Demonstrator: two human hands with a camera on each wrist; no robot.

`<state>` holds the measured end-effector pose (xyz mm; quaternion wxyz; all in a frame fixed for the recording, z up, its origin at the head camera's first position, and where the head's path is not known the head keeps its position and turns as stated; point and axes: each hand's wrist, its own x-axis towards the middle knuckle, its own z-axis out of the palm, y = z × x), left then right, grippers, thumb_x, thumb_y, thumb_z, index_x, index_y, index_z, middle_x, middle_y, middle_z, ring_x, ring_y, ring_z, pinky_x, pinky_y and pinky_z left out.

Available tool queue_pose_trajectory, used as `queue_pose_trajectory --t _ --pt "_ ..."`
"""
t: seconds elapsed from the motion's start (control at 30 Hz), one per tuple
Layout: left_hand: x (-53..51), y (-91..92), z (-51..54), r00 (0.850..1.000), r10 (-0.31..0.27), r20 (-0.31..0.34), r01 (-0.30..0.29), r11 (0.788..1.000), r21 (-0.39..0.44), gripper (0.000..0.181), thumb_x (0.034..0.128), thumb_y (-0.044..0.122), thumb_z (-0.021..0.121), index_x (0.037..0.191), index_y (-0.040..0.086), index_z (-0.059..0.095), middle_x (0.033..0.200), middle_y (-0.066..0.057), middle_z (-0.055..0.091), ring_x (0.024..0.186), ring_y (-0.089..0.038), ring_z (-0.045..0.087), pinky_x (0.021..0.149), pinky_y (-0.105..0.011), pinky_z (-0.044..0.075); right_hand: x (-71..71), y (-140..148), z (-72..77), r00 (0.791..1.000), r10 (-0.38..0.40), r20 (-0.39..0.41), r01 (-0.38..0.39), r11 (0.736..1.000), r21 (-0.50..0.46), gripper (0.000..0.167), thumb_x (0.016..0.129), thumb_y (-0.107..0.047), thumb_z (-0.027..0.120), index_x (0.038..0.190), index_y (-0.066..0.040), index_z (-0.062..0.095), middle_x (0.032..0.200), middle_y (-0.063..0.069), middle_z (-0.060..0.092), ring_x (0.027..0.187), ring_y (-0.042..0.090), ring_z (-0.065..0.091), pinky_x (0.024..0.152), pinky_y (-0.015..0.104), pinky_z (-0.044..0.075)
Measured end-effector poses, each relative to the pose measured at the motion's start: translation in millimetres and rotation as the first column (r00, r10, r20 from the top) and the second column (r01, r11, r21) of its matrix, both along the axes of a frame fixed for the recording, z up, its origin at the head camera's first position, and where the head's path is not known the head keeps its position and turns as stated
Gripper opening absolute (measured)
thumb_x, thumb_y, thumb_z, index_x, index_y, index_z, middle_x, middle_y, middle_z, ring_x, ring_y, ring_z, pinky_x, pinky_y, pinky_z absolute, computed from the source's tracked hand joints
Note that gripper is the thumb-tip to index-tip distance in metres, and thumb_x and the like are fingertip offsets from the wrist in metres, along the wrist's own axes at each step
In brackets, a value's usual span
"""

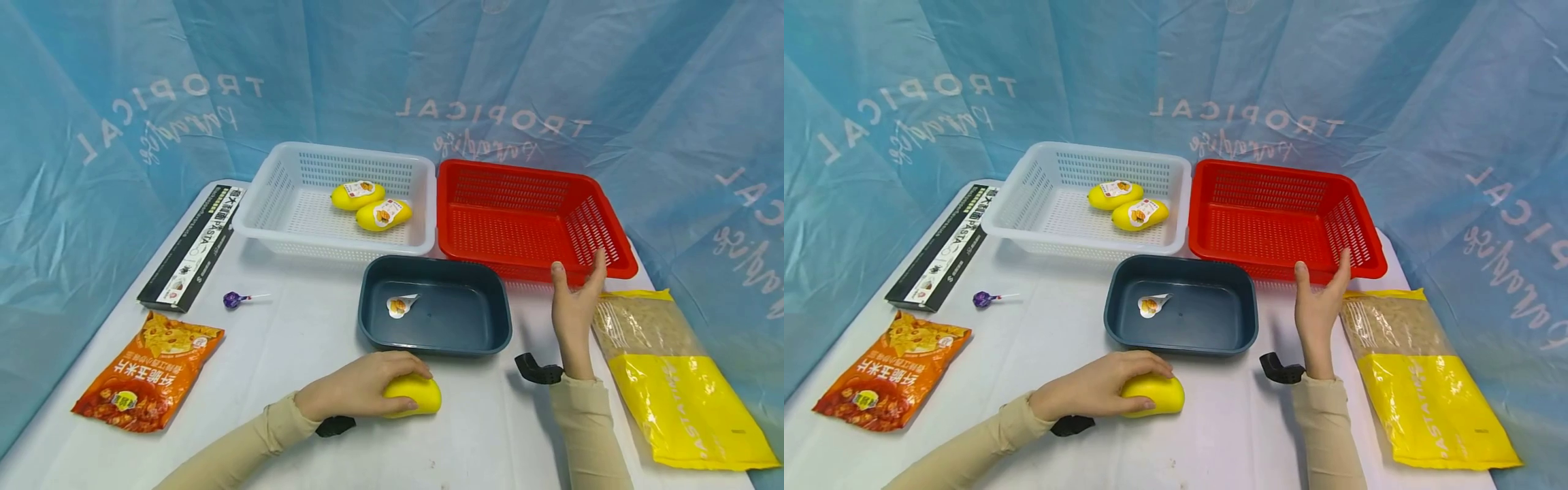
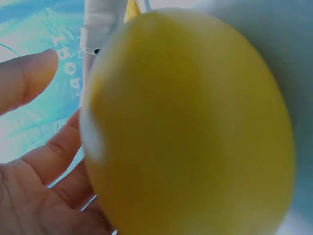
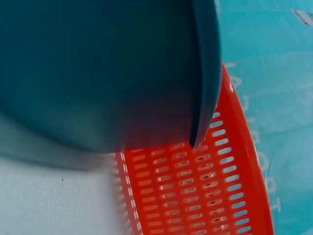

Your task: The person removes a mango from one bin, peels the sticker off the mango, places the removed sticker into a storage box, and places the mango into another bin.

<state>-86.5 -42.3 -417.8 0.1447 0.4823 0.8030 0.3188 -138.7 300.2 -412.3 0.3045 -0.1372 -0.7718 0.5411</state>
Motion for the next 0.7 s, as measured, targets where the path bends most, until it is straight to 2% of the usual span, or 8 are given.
queue_pose_trajectory --t 0.17,0.37,0.47,0.7 --pt "-0.9 -2.3 -3.1 1.0 0.011 0.001 -0.011 0.999 -0.04 0.039 0.0899 0.025 0.068 0.126 0.014 0.059 0.127 0.002 0.061 0.118 -0.012 0.056 0.104 -0.026 0.044 -2.8 3 -5.3 0.998 -0.05 0.04 0.051 0.998 -0.027 0.081 0.093 -0.038 0.059 0.156 -0.018 0.012 0.162 0.0 0.014 0.15 0.018 0.012 0.121 0.05 0.02" --pt "-0.4 -4.2 -3.4 0.999 0.03 0.02 -0.028 0.997 -0.076 0.045 0.0891 0.026 0.069 0.131 0.014 0.057 0.135 0.001 0.057 0.125 -0.015 0.053 0.108 -0.028 0.042 -4.0 4 -11.6 0.985 -0.144 0.093 0.138 0.988 0.063 0.082 0.094 -0.041 0.055 0.156 -0.011 0.01 0.163 0.004 0.01 0.151 0.017 0.008 0.124 0.039 0.006" --pt "-0.2 -4.9 -3.7 0.999 0.037 0.026 -0.035 0.995 -0.094 0.048 0.0889 0.025 0.069 0.133 0.013 0.056 0.139 0.001 0.055 0.128 -0.015 0.051 0.109 -0.029 0.041 -4.4 6 -14.1 0.975 -0.186 0.12 0.175 0.98 0.1 0.082 0.095 -0.043 0.051 0.157 -0.012 0.007 0.164 0.003 0.004 0.152 0.017 0.002 0.124 0.039 0.001" --pt "0.1 -7.0 -5.0 0.998 0.051 0.034 -0.045 0.988 -0.151 0.056 0.0887 0.028 0.069 0.14 0.015 0.05 0.146 0.0 0.049 0.133 -0.016 0.048 0.11 -0.032 0.04 -5.9 12 -20.1 0.969 -0.221 0.113 0.201 0.965 0.17 0.082 0.097 -0.043 0.05 0.156 -0.007 0.007 0.165 0.007 0.0 0.152 0.019 -0.007 0.124 0.04 -0.003"
